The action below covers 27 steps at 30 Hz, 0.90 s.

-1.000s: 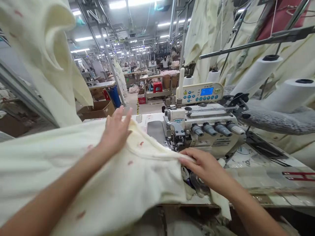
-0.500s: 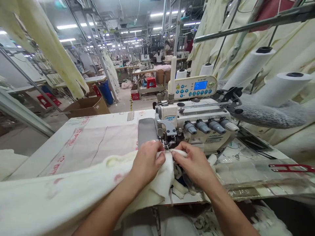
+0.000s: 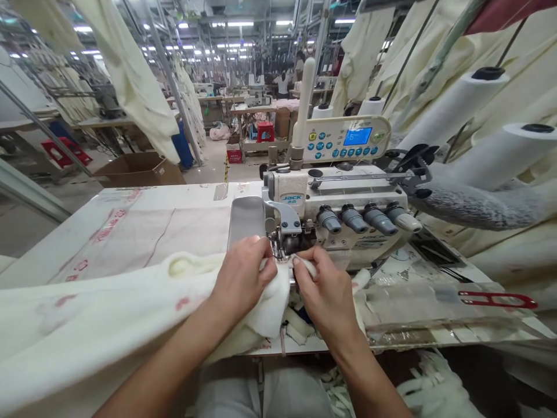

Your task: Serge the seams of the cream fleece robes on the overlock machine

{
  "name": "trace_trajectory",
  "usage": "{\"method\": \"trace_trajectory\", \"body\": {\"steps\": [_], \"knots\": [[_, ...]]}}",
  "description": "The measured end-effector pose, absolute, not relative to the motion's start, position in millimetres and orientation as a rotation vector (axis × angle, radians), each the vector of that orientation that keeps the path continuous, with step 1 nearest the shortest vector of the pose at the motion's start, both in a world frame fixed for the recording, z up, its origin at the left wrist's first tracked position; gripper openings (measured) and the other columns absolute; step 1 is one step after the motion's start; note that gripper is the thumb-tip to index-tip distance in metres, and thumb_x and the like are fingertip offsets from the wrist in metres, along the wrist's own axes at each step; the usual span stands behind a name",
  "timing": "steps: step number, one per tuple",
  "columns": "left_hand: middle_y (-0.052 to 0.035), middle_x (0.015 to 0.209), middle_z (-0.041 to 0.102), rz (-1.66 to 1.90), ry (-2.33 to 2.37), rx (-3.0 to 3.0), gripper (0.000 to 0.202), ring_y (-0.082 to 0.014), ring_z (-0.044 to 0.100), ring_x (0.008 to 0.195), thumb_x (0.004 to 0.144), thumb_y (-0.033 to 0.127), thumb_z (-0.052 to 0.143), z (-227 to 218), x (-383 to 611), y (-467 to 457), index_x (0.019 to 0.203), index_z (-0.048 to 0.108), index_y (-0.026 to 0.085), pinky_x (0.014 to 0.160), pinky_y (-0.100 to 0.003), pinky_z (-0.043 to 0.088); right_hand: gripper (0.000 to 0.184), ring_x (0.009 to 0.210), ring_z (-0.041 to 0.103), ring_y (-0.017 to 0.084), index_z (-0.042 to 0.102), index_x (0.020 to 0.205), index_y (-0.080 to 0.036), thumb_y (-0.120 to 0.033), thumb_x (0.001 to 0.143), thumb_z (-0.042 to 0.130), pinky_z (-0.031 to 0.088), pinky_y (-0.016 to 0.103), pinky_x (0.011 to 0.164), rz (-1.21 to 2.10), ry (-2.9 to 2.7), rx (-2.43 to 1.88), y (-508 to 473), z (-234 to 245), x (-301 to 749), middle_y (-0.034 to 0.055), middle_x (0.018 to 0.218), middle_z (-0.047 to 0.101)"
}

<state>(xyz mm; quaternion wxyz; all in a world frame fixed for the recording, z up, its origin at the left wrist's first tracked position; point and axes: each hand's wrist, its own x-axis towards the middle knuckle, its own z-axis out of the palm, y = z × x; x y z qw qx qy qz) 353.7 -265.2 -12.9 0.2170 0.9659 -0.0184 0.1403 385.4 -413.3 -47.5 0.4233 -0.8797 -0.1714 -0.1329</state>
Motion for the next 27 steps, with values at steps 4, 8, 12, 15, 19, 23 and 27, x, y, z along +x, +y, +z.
{"method": "trace_trajectory", "body": {"steps": [4,8,12,15,19,23,27], "knots": [[-0.0023,0.077,0.055,0.443,-0.041,2.749,0.008,-0.019,0.051,0.075,0.084,0.015,0.046,-14.2,357.4,-265.6,0.076,0.047,0.019,0.069,-0.03,0.039,0.006,0.051,0.06,0.016,0.052,0.089,-0.021,-0.024,0.087,0.046,0.036,0.024,0.049,-0.525,-0.464,-2.254,-410.5,-53.4,384.0,-0.0011,0.066,0.064],[-0.005,0.082,0.056,0.368,-0.032,2.838,0.009,-0.0214,0.051,0.081,0.085,0.013,0.043,-8.6,356.8,-266.2,0.082,0.051,0.017,0.075,-0.034,0.04,0.02,0.075,0.064,0.019,0.048,0.1,-0.02,-0.034,0.087,0.052,0.044,0.027,0.061,-0.706,-0.407,-2.148,-419.9,-66.3,364.7,0.0056,0.087,0.065],[-0.0053,0.09,0.059,0.265,-0.045,2.836,0.009,-0.0224,0.052,0.087,0.087,0.017,0.043,1.0,350.8,-263.7,0.087,0.052,0.018,0.079,-0.037,0.039,0.027,0.075,0.058,0.018,0.047,0.085,-0.021,-0.047,0.082,0.056,0.045,0.026,0.062,-0.496,-0.316,-2.007,-420.5,-81.8,341.7,0.004,0.084,0.06],[-0.0051,0.092,0.06,0.251,-0.017,2.828,0.011,-0.0229,0.052,0.089,0.088,0.023,0.043,5.7,347.8,-260.4,0.088,0.053,0.019,0.081,-0.038,0.038,0.035,0.061,0.051,0.014,0.046,0.079,-0.022,-0.056,0.078,0.055,0.04,0.023,0.053,-0.105,-0.211,-1.845,-409.2,-84.1,335.9,-0.001,0.069,0.054],[-0.0027,0.087,0.062,0.223,0.015,2.747,0.011,-0.0211,0.054,0.085,0.086,0.027,0.045,6.5,350.0,-256.9,0.081,0.053,0.02,0.076,-0.034,0.038,0.038,0.055,0.046,0.013,0.052,0.082,-0.018,-0.055,0.074,0.059,0.037,0.022,0.05,0.31,-0.111,-1.561,-402.3,-78.6,337.9,-0.0031,0.058,0.05],[0.0012,0.076,0.062,0.156,0.054,2.613,0.011,-0.0176,0.055,0.074,0.082,0.026,0.047,4.5,355.2,-255.5,0.075,0.053,0.02,0.066,-0.028,0.036,0.042,0.057,0.039,0.011,0.05,0.065,-0.015,-0.055,0.077,0.055,0.032,0.022,0.05,0.494,-0.2,-1.473,-412.0,-77.9,336.5,-0.0016,0.061,0.045],[0.0026,0.068,0.06,0.164,0.108,2.594,0.01,-0.0152,0.054,0.065,0.077,0.025,0.049,1.5,361.2,-255.2,0.071,0.054,0.02,0.06,-0.026,0.035,0.042,0.055,0.031,0.009,0.043,0.061,-0.017,-0.053,0.078,0.053,0.024,0.021,0.049,0.461,-0.227,-1.453,-420.3,-79.7,335.4,-0.004,0.058,0.035]]}}
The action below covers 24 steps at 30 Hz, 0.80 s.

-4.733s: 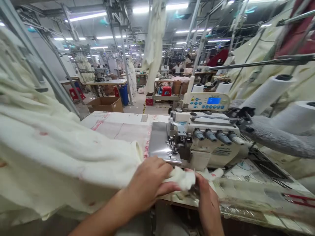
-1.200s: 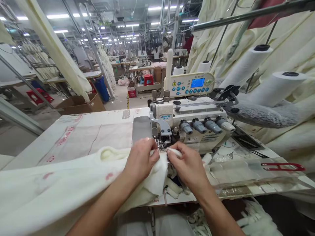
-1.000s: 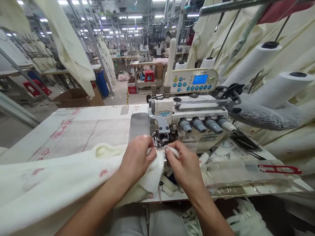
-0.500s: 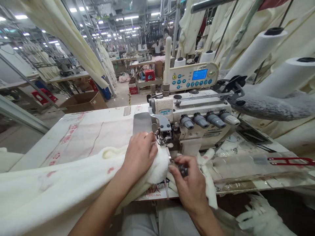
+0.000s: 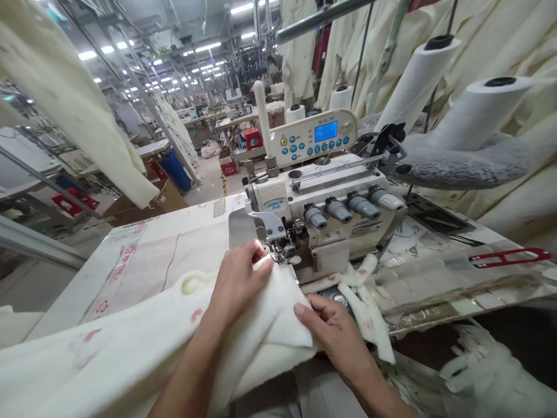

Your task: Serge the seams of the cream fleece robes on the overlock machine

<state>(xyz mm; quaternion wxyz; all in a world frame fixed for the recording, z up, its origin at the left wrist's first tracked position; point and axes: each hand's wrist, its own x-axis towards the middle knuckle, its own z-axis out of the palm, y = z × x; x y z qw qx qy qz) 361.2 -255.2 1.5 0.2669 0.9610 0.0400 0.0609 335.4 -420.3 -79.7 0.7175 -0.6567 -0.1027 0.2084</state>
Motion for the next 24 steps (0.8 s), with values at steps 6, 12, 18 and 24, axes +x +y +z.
{"method": "trace_trajectory", "body": {"steps": [6,12,18,24], "knots": [[0.0012,0.068,0.06,0.235,0.093,2.71,0.013,-0.0148,0.053,0.064,0.077,0.021,0.046,-1.9,378.4,-253.1,0.067,0.053,0.018,0.062,-0.027,0.036,0.041,0.054,0.026,0.008,0.035,0.057,-0.019,-0.048,0.08,0.052,0.02,0.021,0.048,0.356,-0.215,-1.438,-416.2,-74.4,346.8,-0.0056,0.056,0.029],[-0.0088,0.097,0.061,0.746,-0.08,2.833,0.017,-0.0248,0.053,0.095,0.086,0.019,0.045,-11.4,332.2,-266.3,0.097,0.058,0.018,0.084,-0.039,0.037,0.031,0.063,0.045,0.012,0.054,0.073,-0.016,-0.046,0.081,0.054,0.036,0.022,0.057,0.389,-0.239,-1.412,-418.5,-70.2,341.3,-0.0023,0.066,0.048],[-0.0042,0.094,0.066,0.87,-0.351,2.725,0.02,-0.0204,0.054,0.09,0.086,0.012,0.05,-34.5,283.0,-286.8,0.101,0.06,0.02,0.082,-0.037,0.033,0.016,0.072,0.05,0.015,0.058,0.08,-0.018,-0.033,0.081,0.054,0.041,0.024,0.065,0.317,-0.342,-1.582,-426.4,-69.9,324.7,-0.0013,0.074,0.053],[-0.0006,0.07,0.062,0.941,-0.364,2.542,0.009,-0.0151,0.05,0.071,0.085,0.014,0.055,-29.8,287.3,-294.0,0.081,0.061,0.018,0.07,-0.032,0.035,0.023,0.063,0.041,0.013,0.053,0.064,-0.017,-0.033,0.081,0.051,0.035,0.023,0.057,0.201,-0.397,-1.688,-427.2,-64.5,319.6,-0.0021,0.065,0.044]]}}
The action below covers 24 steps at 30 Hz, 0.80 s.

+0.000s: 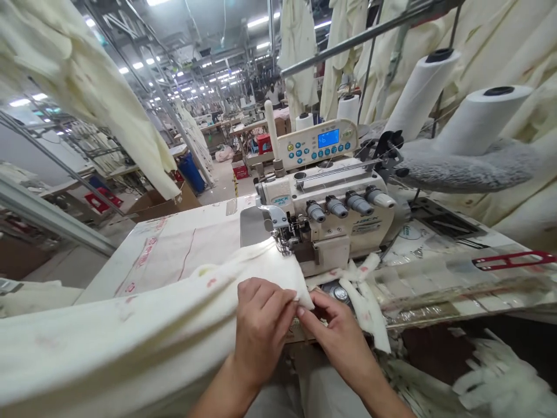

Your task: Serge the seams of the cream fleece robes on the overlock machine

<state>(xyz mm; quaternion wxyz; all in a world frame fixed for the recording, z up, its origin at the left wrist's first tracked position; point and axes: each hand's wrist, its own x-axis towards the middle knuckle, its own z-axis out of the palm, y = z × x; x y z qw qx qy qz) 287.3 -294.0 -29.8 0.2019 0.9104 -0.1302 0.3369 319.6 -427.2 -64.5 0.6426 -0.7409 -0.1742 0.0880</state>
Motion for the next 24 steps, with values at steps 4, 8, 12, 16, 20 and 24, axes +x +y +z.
{"method": "trace_trajectory", "body": {"steps": [4,8,12,16,20,24], "knots": [[-0.0022,0.069,0.058,0.953,-0.396,2.544,0.012,-0.0156,0.048,0.07,0.085,0.014,0.056,-29.7,280.5,-297.1,0.089,0.066,0.018,0.066,-0.032,0.034,0.026,0.058,0.035,0.011,0.05,0.062,-0.018,-0.036,0.081,0.05,0.032,0.022,0.055,0.322,-0.396,-1.563,-432.1,-57.2,317.1,-0.0042,0.058,0.036],[-0.0031,0.07,0.057,1.146,-0.509,2.61,0.021,-0.0161,0.047,0.071,0.083,0.012,0.057,-32.5,275.6,-291.9,0.102,0.065,0.018,0.068,-0.033,0.034,0.024,0.049,0.027,0.008,0.057,0.075,-0.018,-0.039,0.084,0.048,0.027,0.02,0.045,0.567,-0.462,-1.407,-439.0,-56.1,316.0,-0.0064,0.055,0.029],[-0.0016,0.067,0.059,1.248,-0.631,2.586,0.018,-0.0153,0.049,0.072,0.083,0.01,0.055,-32.4,278.7,-287.4,0.099,0.062,0.015,0.072,-0.034,0.035,0.015,0.061,0.047,0.012,0.063,0.094,-0.019,-0.025,0.084,0.055,0.041,0.023,0.057,-0.12,-0.614,-1.849,-445.4,-64.3,321.0,-0.0003,0.07,0.05],[-0.0026,0.071,0.062,1.238,-0.733,2.553,0.017,-0.0164,0.053,0.077,0.079,0.009,0.058,-34.9,284.0,-282.6,0.094,0.061,0.015,0.08,-0.034,0.041,0.029,0.082,0.053,0.017,0.06,0.108,-0.022,-0.01,0.082,0.056,0.045,0.029,0.07,-0.756,-0.906,-2.005,-448.4,-70.3,327.1,0.0068,0.094,0.056],[-0.0153,0.123,0.058,0.87,-0.646,2.776,0.037,-0.0277,0.043,0.122,0.075,0.012,0.051,-41.5,287.2,-269.3,0.112,0.054,0.011,0.106,-0.051,0.027,0.02,0.079,0.052,0.017,0.06,0.095,-0.019,-0.006,0.08,0.056,0.045,0.03,0.067,-0.822,-0.973,-1.995,-448.4,-71.6,329.1,0.0058,0.086,0.055],[-0.013,0.138,0.047,0.718,-0.55,2.925,0.063,-0.0239,0.035,0.132,0.07,-0.003,0.037,-45.4,291.8,-257.5,0.131,0.041,0.008,0.111,-0.048,0.024,0.02,0.081,0.052,0.018,0.06,0.094,-0.021,-0.007,0.08,0.058,0.043,0.034,0.073,-0.862,-0.956,-2.021,-446.7,-69.8,333.6,0.0044,0.085,0.055]]}}
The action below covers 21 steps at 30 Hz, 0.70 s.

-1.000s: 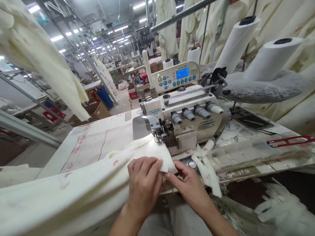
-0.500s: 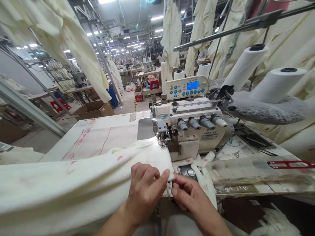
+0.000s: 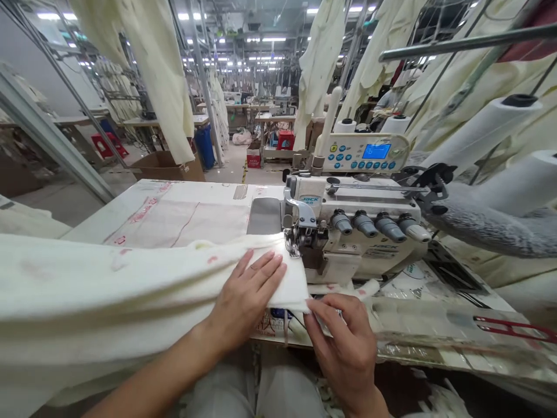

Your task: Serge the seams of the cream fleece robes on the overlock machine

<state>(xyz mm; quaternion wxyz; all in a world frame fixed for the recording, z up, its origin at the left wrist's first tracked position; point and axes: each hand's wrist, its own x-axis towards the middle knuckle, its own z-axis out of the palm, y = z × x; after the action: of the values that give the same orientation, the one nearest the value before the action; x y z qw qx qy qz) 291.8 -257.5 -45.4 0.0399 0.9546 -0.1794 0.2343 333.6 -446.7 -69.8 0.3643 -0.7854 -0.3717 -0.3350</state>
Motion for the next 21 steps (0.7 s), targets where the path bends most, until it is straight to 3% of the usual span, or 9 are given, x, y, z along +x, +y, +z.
{"method": "trace_trajectory", "body": {"steps": [8,16,21], "knots": [[-0.0157,0.138,0.046,0.453,-0.446,2.95,0.066,-0.0266,0.038,0.131,0.066,-0.008,0.033,-29.3,312.5,-247.7,0.13,0.044,0.006,0.108,-0.052,0.029,0.019,0.074,0.05,0.018,0.063,0.094,-0.019,-0.007,0.081,0.058,0.039,0.032,0.067,-0.96,-0.984,-2.073,-435.9,-55.5,355.8,0.0046,0.077,0.056],[-0.0166,0.144,0.037,0.198,-0.319,3.027,0.058,-0.0248,0.03,0.135,0.079,-0.003,0.036,-12.2,343.3,-239.3,0.135,0.038,0.013,0.108,-0.05,0.026,0.012,0.075,0.05,0.018,0.065,0.088,-0.02,-0.017,0.088,0.053,0.035,0.032,0.071,-1.073,-0.96,-2.242,-423.4,-56.9,382.6,0.0035,0.075,0.061],[-0.0173,0.146,0.034,0.145,-0.212,3.09,0.053,-0.0279,0.032,0.134,0.079,-0.003,0.036,-5.8,371.3,-238.6,0.126,0.05,0.017,0.105,-0.052,0.029,0.007,0.08,0.053,0.019,0.062,0.087,-0.017,-0.016,0.086,0.055,0.037,0.033,0.074,-0.989,-0.809,-2.213,-427.1,-60.8,365.5,0.0061,0.083,0.061]]}}
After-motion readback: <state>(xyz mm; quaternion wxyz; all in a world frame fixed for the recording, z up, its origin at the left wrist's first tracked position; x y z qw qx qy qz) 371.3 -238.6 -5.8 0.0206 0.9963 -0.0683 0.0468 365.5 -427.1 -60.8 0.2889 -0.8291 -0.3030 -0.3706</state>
